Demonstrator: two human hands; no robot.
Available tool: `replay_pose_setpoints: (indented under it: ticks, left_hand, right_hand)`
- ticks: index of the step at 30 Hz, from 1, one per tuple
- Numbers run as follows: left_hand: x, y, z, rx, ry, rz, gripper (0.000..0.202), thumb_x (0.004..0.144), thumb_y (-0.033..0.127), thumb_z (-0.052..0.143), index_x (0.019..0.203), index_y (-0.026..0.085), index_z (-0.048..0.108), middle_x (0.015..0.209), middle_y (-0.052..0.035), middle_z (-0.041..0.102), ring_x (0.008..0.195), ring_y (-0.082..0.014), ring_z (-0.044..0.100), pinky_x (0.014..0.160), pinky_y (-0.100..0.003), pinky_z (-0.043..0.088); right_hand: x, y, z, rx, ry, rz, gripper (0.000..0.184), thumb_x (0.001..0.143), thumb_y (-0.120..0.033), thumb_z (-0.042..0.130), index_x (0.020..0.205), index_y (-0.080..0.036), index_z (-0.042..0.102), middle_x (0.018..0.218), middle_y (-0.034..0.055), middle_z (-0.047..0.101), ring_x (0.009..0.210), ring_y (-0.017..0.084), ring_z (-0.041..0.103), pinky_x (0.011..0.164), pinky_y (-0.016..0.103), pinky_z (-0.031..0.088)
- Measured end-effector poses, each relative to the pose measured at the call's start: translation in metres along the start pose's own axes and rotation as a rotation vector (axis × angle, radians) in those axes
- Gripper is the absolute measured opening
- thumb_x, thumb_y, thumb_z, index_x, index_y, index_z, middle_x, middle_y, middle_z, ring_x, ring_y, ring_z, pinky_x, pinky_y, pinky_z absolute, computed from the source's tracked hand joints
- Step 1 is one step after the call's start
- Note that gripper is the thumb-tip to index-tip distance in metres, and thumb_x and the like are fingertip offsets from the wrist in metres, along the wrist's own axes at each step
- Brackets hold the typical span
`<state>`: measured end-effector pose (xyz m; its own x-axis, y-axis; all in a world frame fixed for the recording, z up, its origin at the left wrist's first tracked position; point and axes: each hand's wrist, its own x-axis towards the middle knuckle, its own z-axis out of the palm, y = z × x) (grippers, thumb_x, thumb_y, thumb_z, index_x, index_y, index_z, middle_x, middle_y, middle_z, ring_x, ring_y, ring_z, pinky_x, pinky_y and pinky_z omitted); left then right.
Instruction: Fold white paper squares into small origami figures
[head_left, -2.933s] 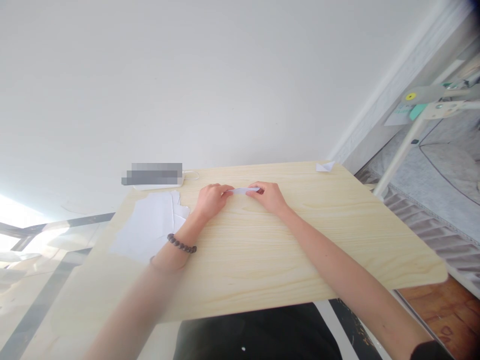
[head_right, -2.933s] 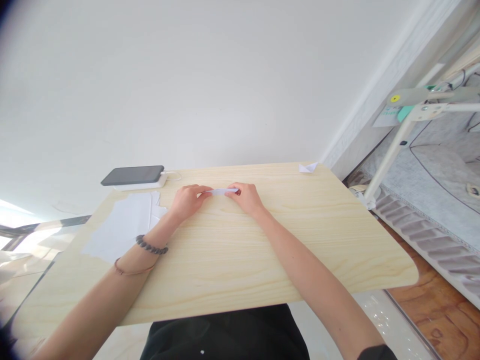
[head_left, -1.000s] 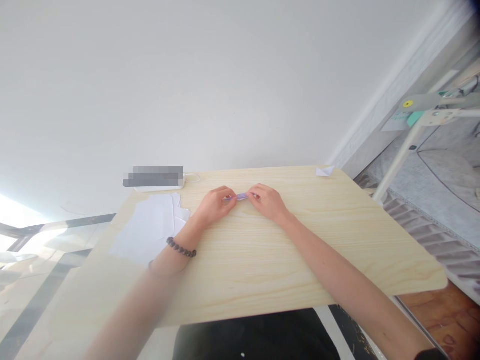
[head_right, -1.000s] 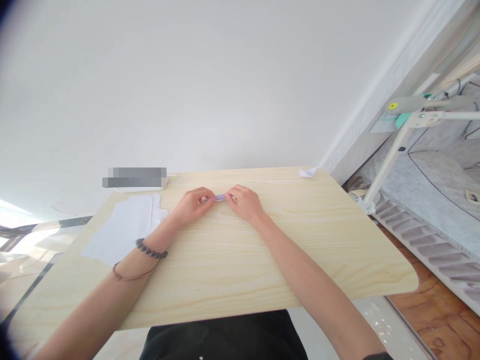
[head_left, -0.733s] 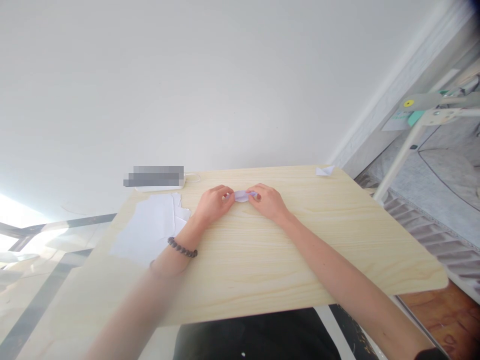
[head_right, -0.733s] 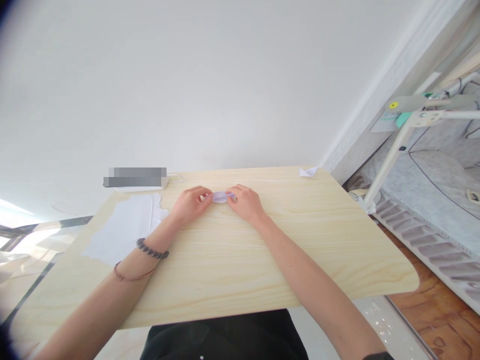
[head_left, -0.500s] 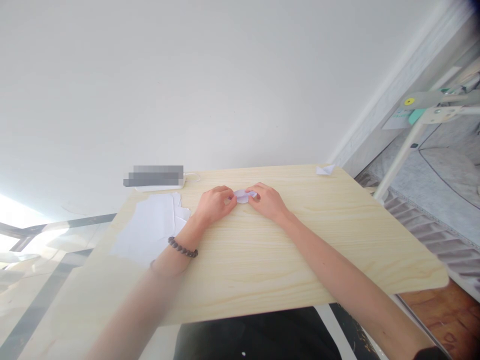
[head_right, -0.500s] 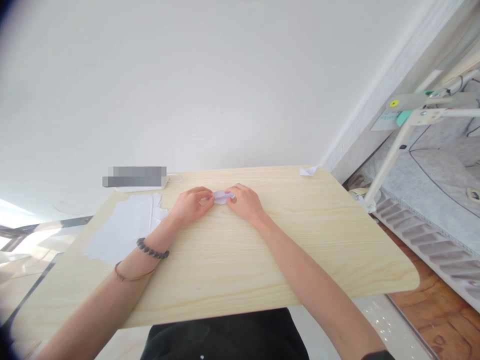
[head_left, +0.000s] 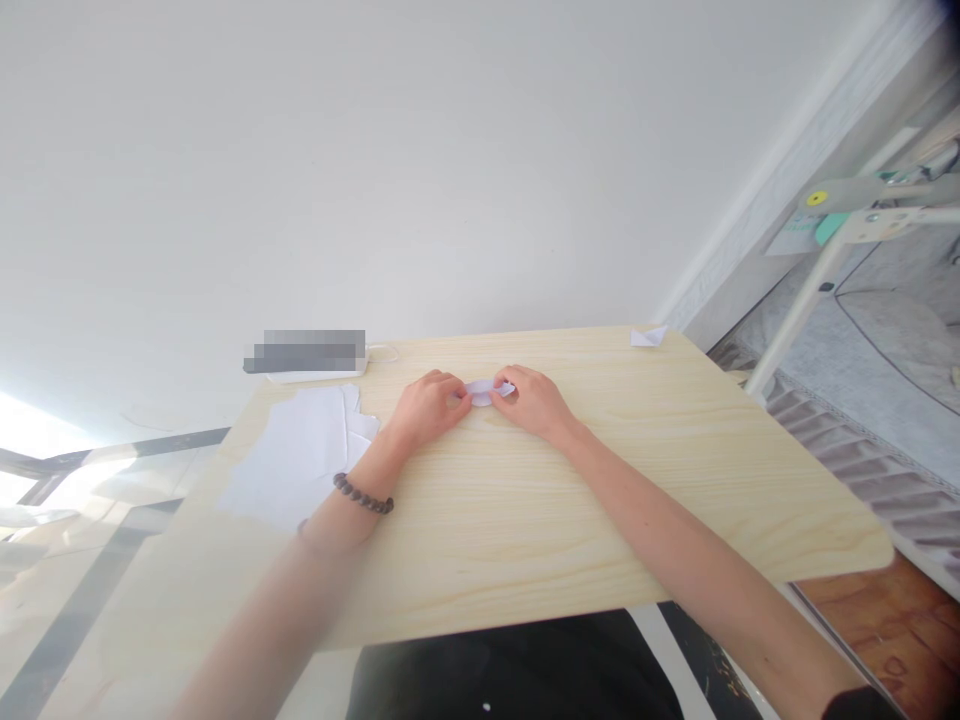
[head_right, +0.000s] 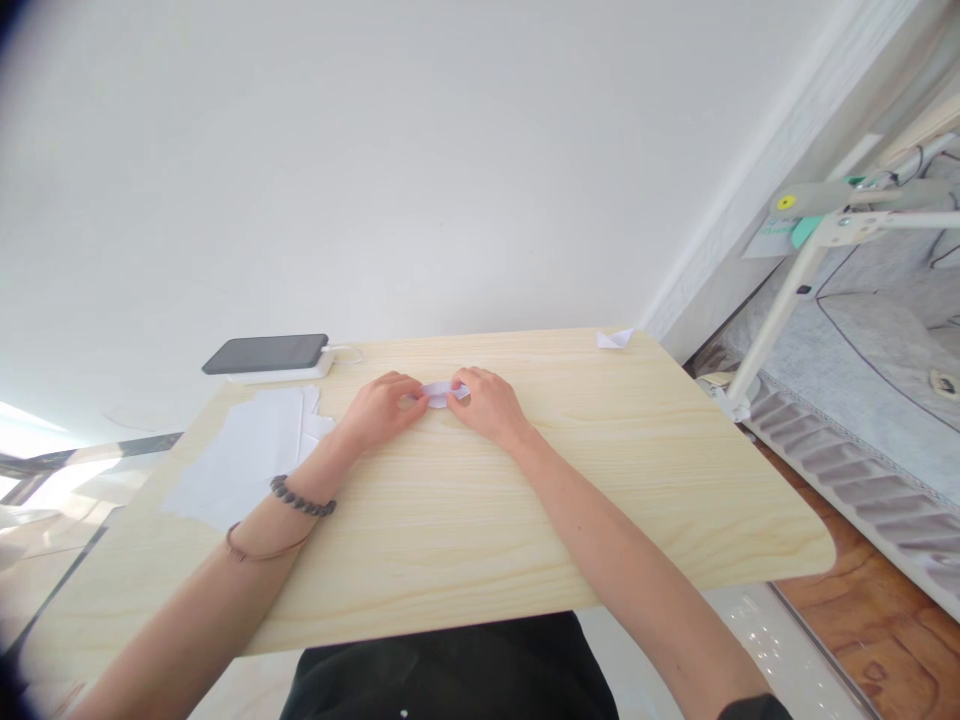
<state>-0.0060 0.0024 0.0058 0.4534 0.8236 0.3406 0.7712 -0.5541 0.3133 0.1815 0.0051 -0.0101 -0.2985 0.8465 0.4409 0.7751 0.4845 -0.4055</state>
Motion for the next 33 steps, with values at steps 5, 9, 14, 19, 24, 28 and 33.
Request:
replay_pose_setpoints:
  ticks: [5,9,14,19,24,28,33]
  left_hand:
    - [-0.0001,-0.002,0.0017,-0.033,0.001,-0.014,0.021,0.078,0.037,0.047,0.076,0.02,0.059,0.081,-0.0036,0.063,0.083,-0.0187,0.054,0.073,-0.03,0.043]
    - [0.0,-0.0039,0.0041,-0.047,0.0,-0.046,0.023,0.073,0.041,0.052,0.08,0.02,0.06,0.083,-0.0045,0.062,0.084,-0.0198,0.054,0.075,-0.031,0.043]
    - [0.0012,-0.0079,0.0075,-0.053,0.014,-0.081,0.018,0.074,0.033,0.05,0.082,0.02,0.059,0.083,-0.0046,0.062,0.083,-0.0192,0.055,0.073,-0.03,0.043]
    - [0.0017,-0.0099,0.0069,-0.067,0.01,-0.028,0.018,0.074,0.021,0.044,0.082,0.019,0.06,0.083,-0.0045,0.062,0.083,-0.0183,0.054,0.076,-0.031,0.043]
    - [0.0008,-0.0087,0.0054,-0.068,0.004,-0.009,0.024,0.072,0.015,0.041,0.082,0.018,0.062,0.088,-0.0052,0.062,0.086,-0.0186,0.054,0.08,-0.031,0.043]
    - [0.0001,-0.0094,0.0067,-0.075,0.019,-0.006,0.025,0.072,0.015,0.04,0.08,0.018,0.064,0.089,-0.0048,0.063,0.087,-0.0183,0.055,0.082,-0.03,0.043]
    - [-0.0003,-0.0076,0.0059,-0.07,0.029,0.005,0.024,0.074,0.018,0.041,0.08,0.019,0.064,0.088,-0.0042,0.063,0.086,-0.0179,0.055,0.081,-0.03,0.043]
  right_hand:
    - [0.0002,0.0025,-0.0031,0.049,-0.043,-0.02,0.013,0.071,-0.03,0.055,0.08,-0.02,0.054,0.08,0.0022,0.06,0.077,0.015,0.053,0.07,0.027,0.039]
    - [-0.0001,0.0041,-0.0051,0.073,-0.074,-0.038,0.018,0.068,-0.028,0.057,0.084,-0.019,0.054,0.084,0.0037,0.06,0.08,0.017,0.053,0.073,0.028,0.039]
    - [0.0001,0.0069,-0.0048,0.074,-0.081,-0.03,0.016,0.069,-0.015,0.049,0.083,-0.019,0.055,0.084,0.0029,0.06,0.079,0.016,0.053,0.072,0.027,0.04]
    - [0.001,0.0077,-0.0034,0.08,-0.072,-0.05,0.019,0.07,-0.008,0.043,0.075,-0.02,0.057,0.081,0.0018,0.061,0.078,0.014,0.053,0.072,0.026,0.04]
    - [0.0014,0.0078,-0.0031,0.071,-0.076,-0.083,0.019,0.068,-0.007,0.045,0.069,-0.019,0.059,0.082,0.0029,0.062,0.081,0.015,0.054,0.074,0.027,0.041]
    - [0.0012,0.0086,-0.0029,0.065,-0.071,-0.089,0.019,0.069,-0.008,0.045,0.07,-0.019,0.06,0.083,0.0032,0.062,0.082,0.015,0.054,0.075,0.027,0.041]
    - [0.0005,0.0044,-0.0037,0.046,-0.063,-0.084,0.012,0.073,-0.016,0.047,0.072,-0.019,0.059,0.083,0.0036,0.062,0.081,0.016,0.054,0.074,0.027,0.041]
